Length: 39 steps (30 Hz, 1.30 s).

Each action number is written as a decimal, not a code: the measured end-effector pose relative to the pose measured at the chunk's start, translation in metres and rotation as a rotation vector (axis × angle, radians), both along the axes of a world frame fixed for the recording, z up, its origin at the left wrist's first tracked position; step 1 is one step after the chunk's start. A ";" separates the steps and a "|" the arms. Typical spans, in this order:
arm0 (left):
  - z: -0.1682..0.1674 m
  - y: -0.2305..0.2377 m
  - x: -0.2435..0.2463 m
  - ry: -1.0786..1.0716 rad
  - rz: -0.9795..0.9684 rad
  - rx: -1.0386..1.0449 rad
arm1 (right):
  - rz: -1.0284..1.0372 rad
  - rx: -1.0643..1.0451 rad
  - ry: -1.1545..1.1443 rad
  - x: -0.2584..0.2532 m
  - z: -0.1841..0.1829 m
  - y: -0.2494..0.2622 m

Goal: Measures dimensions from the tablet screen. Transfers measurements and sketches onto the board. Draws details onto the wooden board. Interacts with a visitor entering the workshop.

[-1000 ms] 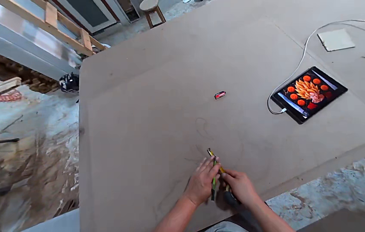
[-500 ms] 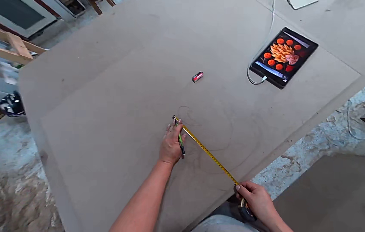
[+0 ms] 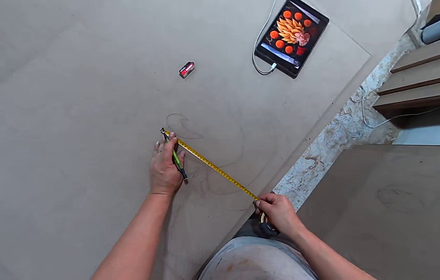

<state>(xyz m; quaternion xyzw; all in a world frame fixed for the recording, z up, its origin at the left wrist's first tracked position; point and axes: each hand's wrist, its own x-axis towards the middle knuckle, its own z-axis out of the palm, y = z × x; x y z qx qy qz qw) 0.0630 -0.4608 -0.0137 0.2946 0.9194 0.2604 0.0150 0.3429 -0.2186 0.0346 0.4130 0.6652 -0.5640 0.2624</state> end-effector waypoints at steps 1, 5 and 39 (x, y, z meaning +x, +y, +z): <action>0.000 0.000 0.000 -0.003 0.002 -0.007 | 0.005 -0.003 -0.003 0.000 0.000 0.000; 0.001 -0.001 -0.001 -0.027 0.027 0.006 | 0.011 -0.005 -0.005 -0.002 -0.001 0.000; 0.065 0.051 -0.100 -0.523 0.597 -0.107 | 0.050 0.064 0.070 0.006 -0.008 -0.003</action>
